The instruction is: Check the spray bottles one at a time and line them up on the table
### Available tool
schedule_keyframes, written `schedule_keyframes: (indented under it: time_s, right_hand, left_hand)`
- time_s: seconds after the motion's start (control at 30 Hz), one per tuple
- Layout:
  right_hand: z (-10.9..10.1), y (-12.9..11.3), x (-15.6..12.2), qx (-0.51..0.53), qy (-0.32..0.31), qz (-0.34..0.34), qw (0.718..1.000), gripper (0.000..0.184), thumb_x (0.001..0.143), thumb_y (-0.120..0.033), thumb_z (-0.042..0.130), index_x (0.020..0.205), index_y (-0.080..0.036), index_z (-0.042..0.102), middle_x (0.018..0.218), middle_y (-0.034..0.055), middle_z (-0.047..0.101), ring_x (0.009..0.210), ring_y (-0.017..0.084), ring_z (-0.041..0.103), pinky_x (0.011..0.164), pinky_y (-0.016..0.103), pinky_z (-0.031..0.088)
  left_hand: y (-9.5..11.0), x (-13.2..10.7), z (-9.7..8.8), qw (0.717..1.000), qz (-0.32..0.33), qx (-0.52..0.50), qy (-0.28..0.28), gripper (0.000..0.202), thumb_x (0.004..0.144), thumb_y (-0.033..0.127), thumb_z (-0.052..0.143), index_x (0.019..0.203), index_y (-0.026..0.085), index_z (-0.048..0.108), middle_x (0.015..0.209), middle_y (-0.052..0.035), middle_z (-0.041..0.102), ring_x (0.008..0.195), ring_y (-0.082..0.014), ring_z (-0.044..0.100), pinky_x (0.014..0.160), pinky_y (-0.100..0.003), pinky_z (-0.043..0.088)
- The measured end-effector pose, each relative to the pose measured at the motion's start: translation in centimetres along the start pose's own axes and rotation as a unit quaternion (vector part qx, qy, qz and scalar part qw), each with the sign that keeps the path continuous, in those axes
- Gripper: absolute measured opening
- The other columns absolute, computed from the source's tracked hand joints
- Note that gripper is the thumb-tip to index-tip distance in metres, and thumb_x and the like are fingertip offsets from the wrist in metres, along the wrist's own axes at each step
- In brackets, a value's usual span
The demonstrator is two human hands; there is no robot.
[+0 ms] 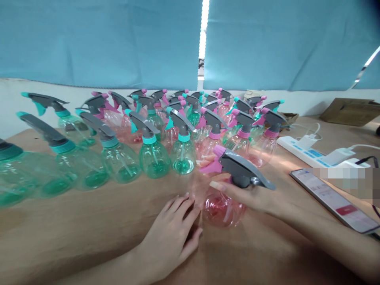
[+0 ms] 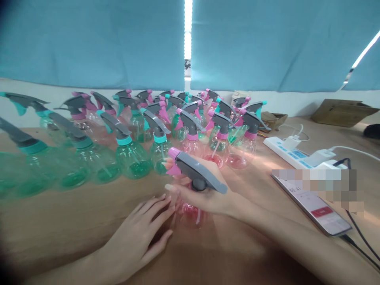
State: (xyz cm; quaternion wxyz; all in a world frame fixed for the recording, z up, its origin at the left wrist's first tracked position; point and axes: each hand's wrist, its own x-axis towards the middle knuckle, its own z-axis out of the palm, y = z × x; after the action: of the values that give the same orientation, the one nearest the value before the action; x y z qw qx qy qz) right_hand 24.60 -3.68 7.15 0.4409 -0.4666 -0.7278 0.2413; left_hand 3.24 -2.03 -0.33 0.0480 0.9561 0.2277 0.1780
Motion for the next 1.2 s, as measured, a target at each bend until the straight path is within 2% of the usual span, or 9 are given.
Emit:
schedule_keyframes:
  time_s: [0.13, 0.27, 0.43, 0.6, 0.77, 1.03, 1.2]
  right_hand:
    - [-0.2, 0.2, -0.2, -0.028, -0.005, 0.021, 0.999, 0.022, 0.08, -0.031, 0.054, 0.062, -0.024, 0.045, 0.058, -0.0018, 0.052, 0.054, 0.013, 0.053, 0.054, 0.027, 0.053]
    - [-0.1, 0.7, -0.3, -0.052, -0.041, 0.033, 0.997, 0.016, 0.08, -0.028, 0.047, 0.065, -0.024, 0.045, 0.064, 0.0002, 0.056, 0.059, 0.016, 0.058, 0.058, 0.031, 0.055]
    - [0.1, 0.5, -0.2, -0.03, -0.022, 0.025, 0.999, 0.005, 0.073, -0.024, 0.049, 0.069, -0.024, 0.047, 0.066, 0.0007, 0.059, 0.064, 0.018, 0.062, 0.063, 0.034, 0.057]
    - [0.0, 1.1, -0.5, -0.039, -0.024, 0.052, 0.998, 0.007, 0.073, -0.025, 0.052, 0.065, -0.024, 0.05, 0.062, -0.0004, 0.056, 0.057, 0.017, 0.058, 0.054, 0.031, 0.055]
    - [0.0, 1.5, -0.9, 0.002, -0.021, 0.081, 0.997, 0.005, 0.07, -0.022, 0.055, 0.066, -0.023, 0.054, 0.064, -0.0009, 0.058, 0.058, 0.015, 0.058, 0.056, 0.028, 0.056]
    - [0.2, -0.3, -0.5, 0.027, 0.005, 0.094, 0.995, 0.002, 0.068, -0.024, 0.053, 0.067, -0.024, 0.054, 0.06, -0.0014, 0.058, 0.057, 0.016, 0.06, 0.056, 0.03, 0.056]
    - [0.2, -0.2, -0.6, 0.031, -0.005, 0.093, 0.995, 0.009, 0.068, -0.022, 0.051, 0.071, -0.024, 0.059, 0.063, -0.0009, 0.063, 0.064, 0.018, 0.067, 0.061, 0.03, 0.058]
  left_hand:
    - [0.0, 0.0, 0.0, 1.0, 0.004, 0.005, -0.005, 0.036, 0.091, 0.021, 0.05, 0.125, 0.012, 0.058, 0.125, -0.0134, 0.064, 0.118, -0.0295, 0.056, 0.1, -0.047, 0.046]
    - [0.0, 0.0, -0.1, 1.0, 0.003, 0.005, -0.011, 0.036, 0.09, 0.021, 0.052, 0.124, 0.012, 0.058, 0.125, -0.014, 0.063, 0.118, -0.0301, 0.056, 0.101, -0.047, 0.046]
    - [0.1, 0.1, -0.1, 1.0, 0.003, 0.002, -0.014, 0.037, 0.09, 0.02, 0.051, 0.126, 0.012, 0.057, 0.125, -0.0145, 0.063, 0.118, -0.0302, 0.056, 0.099, -0.048, 0.047]
    - [0.1, 0.0, -0.2, 1.0, 0.001, -0.008, -0.016, 0.037, 0.089, 0.019, 0.05, 0.125, 0.013, 0.056, 0.126, -0.0151, 0.061, 0.117, -0.03, 0.056, 0.097, -0.046, 0.049]
    - [0.1, 0.0, -0.2, 1.0, -0.003, -0.019, -0.017, 0.036, 0.089, 0.019, 0.05, 0.125, 0.014, 0.055, 0.126, -0.0144, 0.06, 0.117, -0.0293, 0.056, 0.097, -0.046, 0.049]
    - [0.1, 0.1, -0.1, 1.0, 0.0, -0.002, -0.01, 0.036, 0.088, 0.019, 0.051, 0.124, 0.013, 0.056, 0.125, -0.0146, 0.062, 0.115, -0.0296, 0.057, 0.096, -0.046, 0.05]
    - [0.1, 0.2, -0.2, 1.0, -0.001, -0.002, -0.011, 0.035, 0.089, 0.02, 0.052, 0.123, 0.013, 0.057, 0.123, -0.0141, 0.063, 0.115, -0.0293, 0.058, 0.096, -0.045, 0.049]
